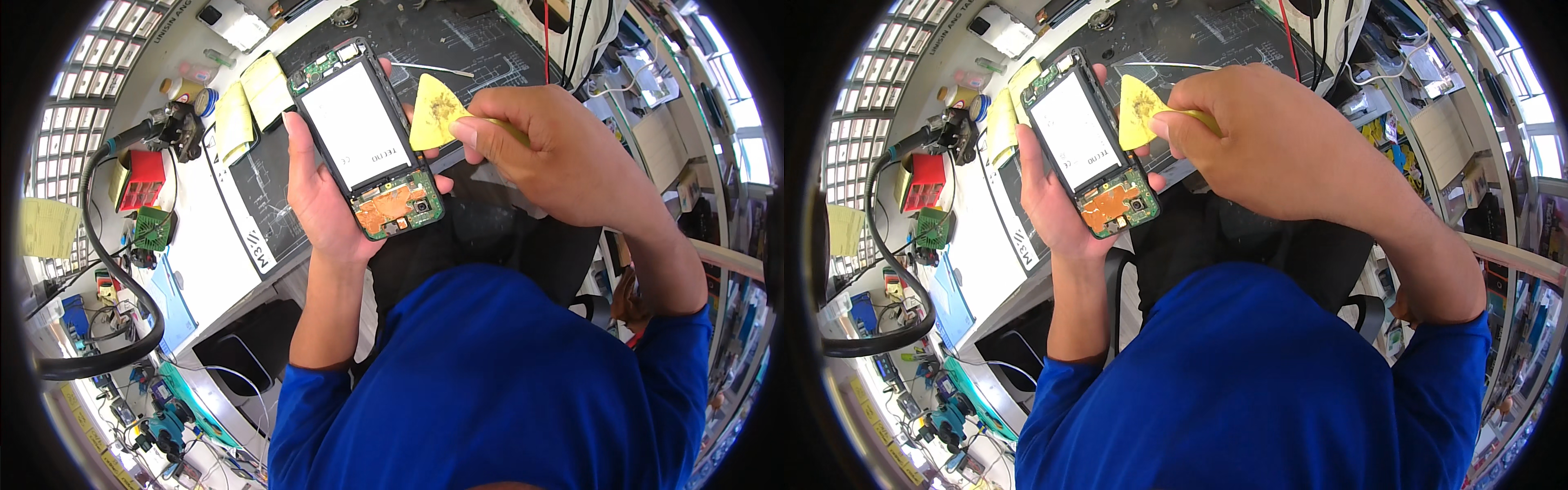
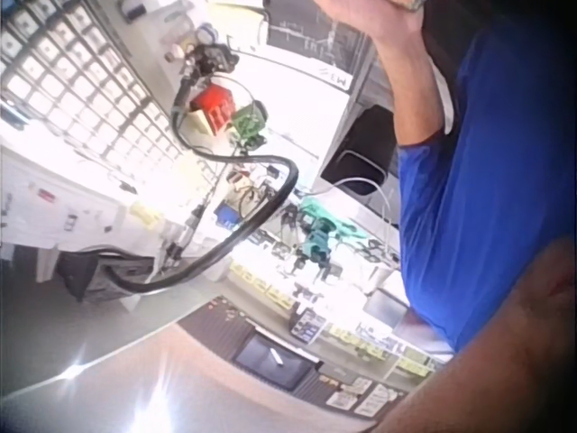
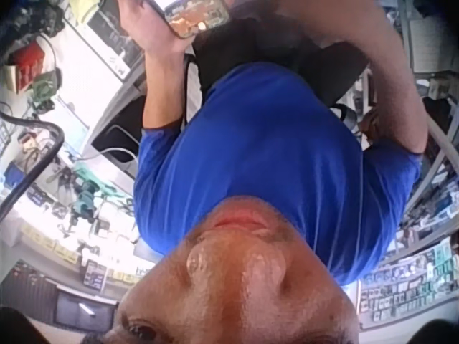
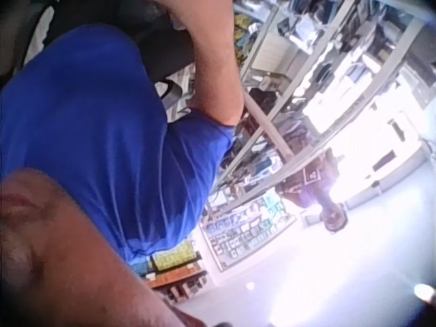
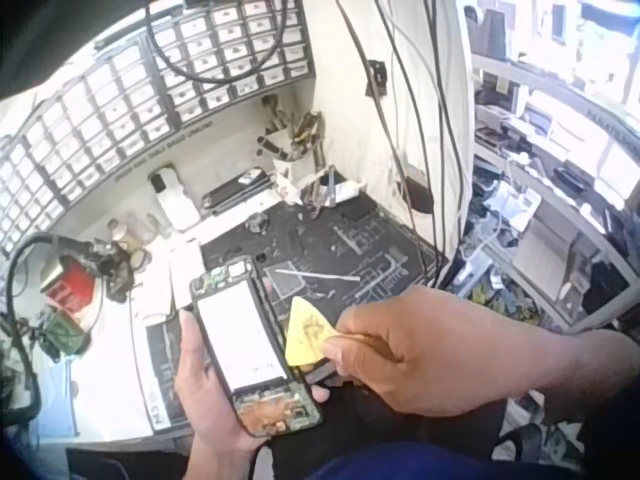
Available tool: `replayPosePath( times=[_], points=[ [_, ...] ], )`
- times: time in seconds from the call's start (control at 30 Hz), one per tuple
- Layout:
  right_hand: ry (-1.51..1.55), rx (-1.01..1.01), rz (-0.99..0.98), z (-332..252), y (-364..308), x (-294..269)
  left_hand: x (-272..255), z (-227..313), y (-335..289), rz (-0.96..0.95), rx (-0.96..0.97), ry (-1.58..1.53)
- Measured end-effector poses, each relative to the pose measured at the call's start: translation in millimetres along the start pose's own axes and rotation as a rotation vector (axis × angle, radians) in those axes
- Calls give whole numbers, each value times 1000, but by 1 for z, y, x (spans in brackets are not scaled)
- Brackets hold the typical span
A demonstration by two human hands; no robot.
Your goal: The person uses a yellow plastic pry tool to carefully lift and remove the battery from a disassembled smartphone. The battery is fully extracted and placed on the workbench.
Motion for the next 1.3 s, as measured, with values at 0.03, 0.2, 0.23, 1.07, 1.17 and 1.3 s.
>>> replayPosePath(
  times=[0.03, 0.2, 0.23, 1.07, 1.17, 1.3],
  points=[
    [-16, -15, 10, -1, 0, 0, 1, 0, -1, 23, -2, 21],
    [-45, 13, -16, -2, -2, 6, 4, -4, -2, 28, -21, 79],
    [-30, 26, -26, 0, -2, 7, 3, -6, -1, 24, -29, 75],
    [209, 215, -375, 42, -8, 9, 3, -38, -3, 105, -158, 71],
    [177, 168, -391, 35, -12, 15, -2, -38, -4, 128, -132, 116],
    [234, 157, -329, 45, -14, 27, -6, -42, -3, 158, -150, 107]
  ],
)
Point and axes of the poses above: each hand's wrist, its own y-axis towards the middle knuckle, its own x-axis out of the palm, z = x × y, the point moved 6 cm from there along y, towards the middle knuckle, and after that the axes turned 2 degrees about z, right-handed, at the moved point
